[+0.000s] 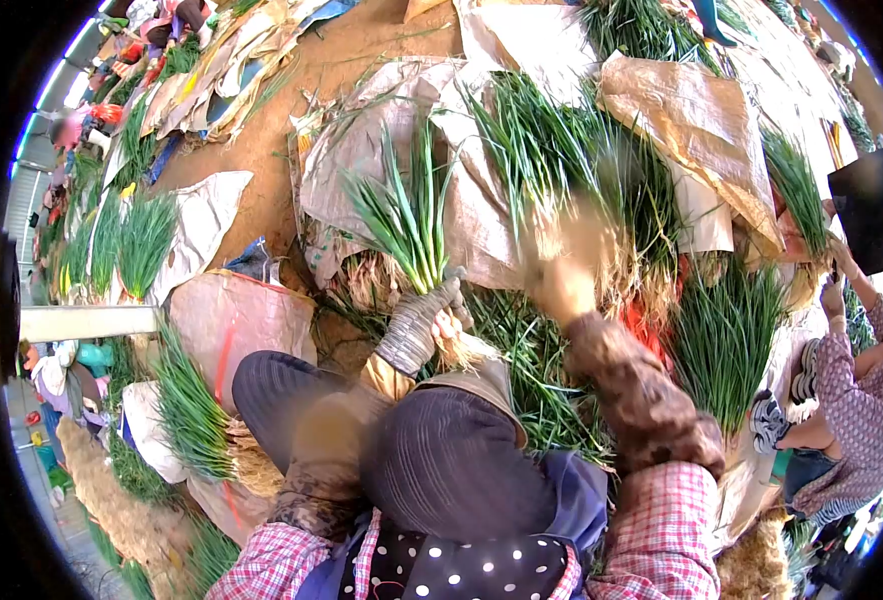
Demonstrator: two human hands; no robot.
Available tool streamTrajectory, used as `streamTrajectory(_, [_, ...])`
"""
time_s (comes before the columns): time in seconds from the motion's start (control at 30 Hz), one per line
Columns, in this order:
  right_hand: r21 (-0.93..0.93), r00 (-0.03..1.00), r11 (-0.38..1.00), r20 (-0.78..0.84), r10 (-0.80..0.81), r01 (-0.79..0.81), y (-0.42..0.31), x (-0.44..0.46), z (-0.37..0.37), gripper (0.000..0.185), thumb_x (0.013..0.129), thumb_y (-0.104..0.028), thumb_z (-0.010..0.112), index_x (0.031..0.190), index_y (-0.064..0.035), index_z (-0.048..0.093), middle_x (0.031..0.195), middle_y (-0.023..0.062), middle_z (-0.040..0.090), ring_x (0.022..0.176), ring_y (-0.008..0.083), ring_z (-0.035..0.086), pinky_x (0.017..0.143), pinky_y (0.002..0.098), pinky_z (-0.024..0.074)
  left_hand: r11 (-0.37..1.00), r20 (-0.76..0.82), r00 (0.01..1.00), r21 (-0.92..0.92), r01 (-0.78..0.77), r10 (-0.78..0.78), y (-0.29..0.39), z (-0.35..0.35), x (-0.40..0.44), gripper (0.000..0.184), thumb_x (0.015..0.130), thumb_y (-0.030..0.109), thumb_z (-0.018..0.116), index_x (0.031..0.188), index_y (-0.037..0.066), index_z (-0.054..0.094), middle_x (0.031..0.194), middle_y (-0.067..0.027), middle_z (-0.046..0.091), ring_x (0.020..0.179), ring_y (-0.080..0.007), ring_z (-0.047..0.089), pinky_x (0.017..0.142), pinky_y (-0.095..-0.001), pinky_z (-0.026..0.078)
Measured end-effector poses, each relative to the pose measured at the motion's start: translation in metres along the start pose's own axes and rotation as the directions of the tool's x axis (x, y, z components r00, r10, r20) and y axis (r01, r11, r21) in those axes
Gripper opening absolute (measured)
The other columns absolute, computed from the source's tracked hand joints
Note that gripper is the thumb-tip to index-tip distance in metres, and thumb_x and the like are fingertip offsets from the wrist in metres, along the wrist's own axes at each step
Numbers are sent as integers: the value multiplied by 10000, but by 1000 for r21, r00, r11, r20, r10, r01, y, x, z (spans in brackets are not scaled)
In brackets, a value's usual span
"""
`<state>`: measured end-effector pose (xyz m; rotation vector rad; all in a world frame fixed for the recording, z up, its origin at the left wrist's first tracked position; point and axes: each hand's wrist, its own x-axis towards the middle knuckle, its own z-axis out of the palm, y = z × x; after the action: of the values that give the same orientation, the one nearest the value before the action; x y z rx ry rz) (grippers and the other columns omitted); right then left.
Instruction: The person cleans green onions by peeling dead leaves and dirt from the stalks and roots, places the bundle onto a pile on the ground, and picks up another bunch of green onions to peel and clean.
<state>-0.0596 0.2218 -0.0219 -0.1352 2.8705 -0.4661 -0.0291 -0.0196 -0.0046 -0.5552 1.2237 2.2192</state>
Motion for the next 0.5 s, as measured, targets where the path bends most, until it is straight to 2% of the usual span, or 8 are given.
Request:
streamTrajectory(0.03, [-230,945,973,317,77,-3,-10,-23,0,216,871,-231,552,892,-84,708,768,98,688,513,174,603,477,312,511,991,-108,993,-130,26,-40,-2,7,0,191,831,138,680,982,40,619,706,-98,630,493,-198,590,388,-270,459])
streamTrajectory(0.07, [-380,638,909,745,192,171,-24,-37,2,249,880,-263,521,917,-94,701,839,104,691,633,183,644,576,317,536,991,-95,995,-132,15,-27,2,9,-3,185,831,126,675,981,37,614,714,-100,631,492,-198,588,392,-281,466])
streamTrajectory(0.13, [78,294,939,938,-183,336,-7,-84,8,284,913,-285,467,1042,-122,660,1043,184,636,868,219,637,795,342,526,991,-66,998,-135,-9,0,7,14,-8,174,832,101,666,978,30,603,729,-105,635,488,-199,584,400,-303,480])
streamTrajectory(0.23, [-329,629,942,746,218,63,2,-36,25,294,874,-337,579,1017,-96,671,832,136,673,709,193,638,628,305,531,994,-71,997,-110,7,-15,3,17,-7,197,824,76,664,1000,29,591,736,-122,640,480,-200,581,382,-303,468])
streamTrajectory(0.3, [-90,991,988,29,128,-125,1,-1,2,368,878,-405,581,1019,-76,666,709,127,655,508,180,582,459,314,480,998,-67,998,-63,-1,-3,3,21,-9,113,819,58,663,903,19,598,707,-123,639,467,-201,581,360,-297,438])
streamTrajectory(0.33, [143,951,949,-86,296,-282,-6,29,-12,348,871,-392,596,1006,-80,669,735,135,663,549,196,601,498,329,493,998,-70,997,-68,12,-17,-2,20,-7,117,815,54,660,908,11,604,704,-122,641,471,-197,589,362,-297,441])
streamTrajectory(0.4, [-236,996,969,-62,59,-73,-1,74,-23,321,849,-373,633,990,-87,677,746,136,666,609,221,627,566,353,511,998,-155,988,56,-10,18,-5,27,-5,124,808,60,664,903,1,611,704,-122,645,470,-194,590,366,-297,445])
streamTrajectory(0.5, [8,973,978,-99,208,-209,9,121,-19,244,820,-301,681,948,-95,699,800,148,677,694,254,651,664,366,521,993,-158,987,115,27,-8,-2,37,-4,126,799,65,664,886,-11,614,715,-132,652,452,-193,583,377,-300,457])
